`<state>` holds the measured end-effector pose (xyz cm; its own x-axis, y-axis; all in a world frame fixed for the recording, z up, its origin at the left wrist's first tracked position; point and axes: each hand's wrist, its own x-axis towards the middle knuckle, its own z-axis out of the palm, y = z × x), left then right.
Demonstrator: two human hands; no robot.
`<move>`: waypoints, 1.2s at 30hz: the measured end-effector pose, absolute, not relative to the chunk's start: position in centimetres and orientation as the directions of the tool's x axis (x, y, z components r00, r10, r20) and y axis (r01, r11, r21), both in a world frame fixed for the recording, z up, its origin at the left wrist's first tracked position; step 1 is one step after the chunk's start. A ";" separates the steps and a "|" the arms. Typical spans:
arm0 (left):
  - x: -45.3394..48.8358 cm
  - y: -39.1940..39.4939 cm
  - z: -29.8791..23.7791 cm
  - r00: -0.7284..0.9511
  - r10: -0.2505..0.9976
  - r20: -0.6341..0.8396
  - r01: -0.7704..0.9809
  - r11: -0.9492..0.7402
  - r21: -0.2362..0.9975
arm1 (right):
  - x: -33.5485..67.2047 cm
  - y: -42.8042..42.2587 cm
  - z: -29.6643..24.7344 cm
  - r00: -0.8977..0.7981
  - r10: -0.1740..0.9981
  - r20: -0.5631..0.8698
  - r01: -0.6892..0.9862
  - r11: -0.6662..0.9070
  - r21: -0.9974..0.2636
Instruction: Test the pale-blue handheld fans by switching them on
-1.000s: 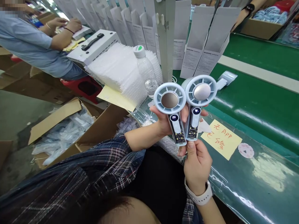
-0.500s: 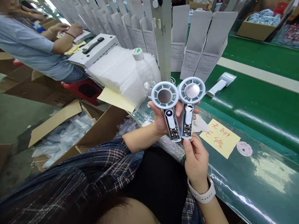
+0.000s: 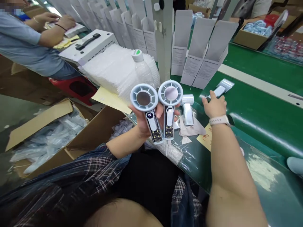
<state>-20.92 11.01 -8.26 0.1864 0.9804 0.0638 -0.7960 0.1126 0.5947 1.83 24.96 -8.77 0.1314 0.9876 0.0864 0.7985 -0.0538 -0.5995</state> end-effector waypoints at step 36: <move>-15.5 10.9 -6.6 0.370 0.905 0.209 -0.612 0.067 0.788 | 3.2 1.6 -10.9 0.184 0.929 0.321 0.310 0.255 -0.916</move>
